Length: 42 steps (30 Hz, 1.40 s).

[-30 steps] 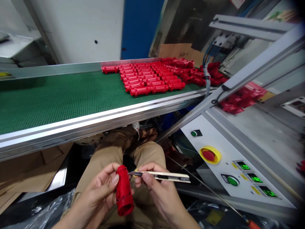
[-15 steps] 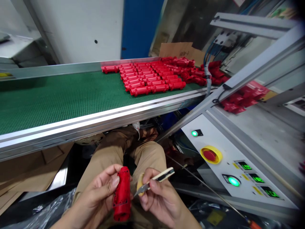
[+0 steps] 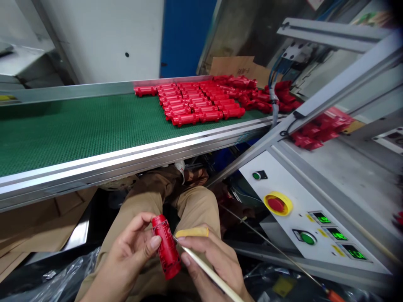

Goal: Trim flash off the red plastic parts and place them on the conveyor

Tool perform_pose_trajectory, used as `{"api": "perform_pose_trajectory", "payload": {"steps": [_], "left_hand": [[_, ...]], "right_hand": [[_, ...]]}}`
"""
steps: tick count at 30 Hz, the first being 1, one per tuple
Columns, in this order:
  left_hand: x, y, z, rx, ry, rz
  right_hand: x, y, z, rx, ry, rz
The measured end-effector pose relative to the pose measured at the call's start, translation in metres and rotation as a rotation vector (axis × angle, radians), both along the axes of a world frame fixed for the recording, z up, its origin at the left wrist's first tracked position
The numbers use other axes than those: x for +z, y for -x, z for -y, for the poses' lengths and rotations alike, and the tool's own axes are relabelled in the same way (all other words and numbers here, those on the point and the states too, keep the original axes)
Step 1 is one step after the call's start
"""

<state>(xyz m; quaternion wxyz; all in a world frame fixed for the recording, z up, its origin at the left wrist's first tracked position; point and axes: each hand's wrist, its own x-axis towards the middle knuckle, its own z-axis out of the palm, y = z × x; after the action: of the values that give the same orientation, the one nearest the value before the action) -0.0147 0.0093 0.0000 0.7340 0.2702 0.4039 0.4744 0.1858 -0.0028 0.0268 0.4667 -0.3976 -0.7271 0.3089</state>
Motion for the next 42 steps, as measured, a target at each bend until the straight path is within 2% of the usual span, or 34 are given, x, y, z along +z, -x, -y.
{"api": "perform_pose_trajectory", "payload": {"steps": [9, 17, 20, 24, 29, 33, 36, 42], "left_hand": [[0.005, -0.002, 0.000, 0.027, 0.043, -0.011], [0.011, -0.006, 0.002, 0.073, 0.072, -0.007], [0.010, -0.006, 0.002, 0.100, 0.069, 0.016], [0.007, -0.003, 0.002, 0.045, 0.035, 0.017], [0.006, -0.003, 0.002, 0.066, 0.033, 0.027], [0.004, -0.002, 0.002, 0.026, 0.028, 0.036], [0.005, -0.002, 0.003, 0.047, 0.047, 0.024], [0.010, -0.005, 0.004, 0.070, 0.057, 0.008]], "right_hand": [[-0.003, -0.001, 0.001, 0.014, -0.035, 0.009], [-0.007, -0.001, 0.005, 0.049, 0.056, 0.045], [-0.009, -0.001, 0.005, 0.072, 0.084, 0.047], [-0.014, -0.001, 0.007, 0.070, 0.116, 0.038], [-0.016, 0.000, 0.008, 0.052, 0.144, -0.025], [-0.013, 0.000, 0.008, 0.035, 0.072, -0.035], [-0.011, 0.001, 0.007, 0.028, 0.023, -0.019], [-0.011, 0.001, 0.007, 0.039, 0.022, -0.013]]}}
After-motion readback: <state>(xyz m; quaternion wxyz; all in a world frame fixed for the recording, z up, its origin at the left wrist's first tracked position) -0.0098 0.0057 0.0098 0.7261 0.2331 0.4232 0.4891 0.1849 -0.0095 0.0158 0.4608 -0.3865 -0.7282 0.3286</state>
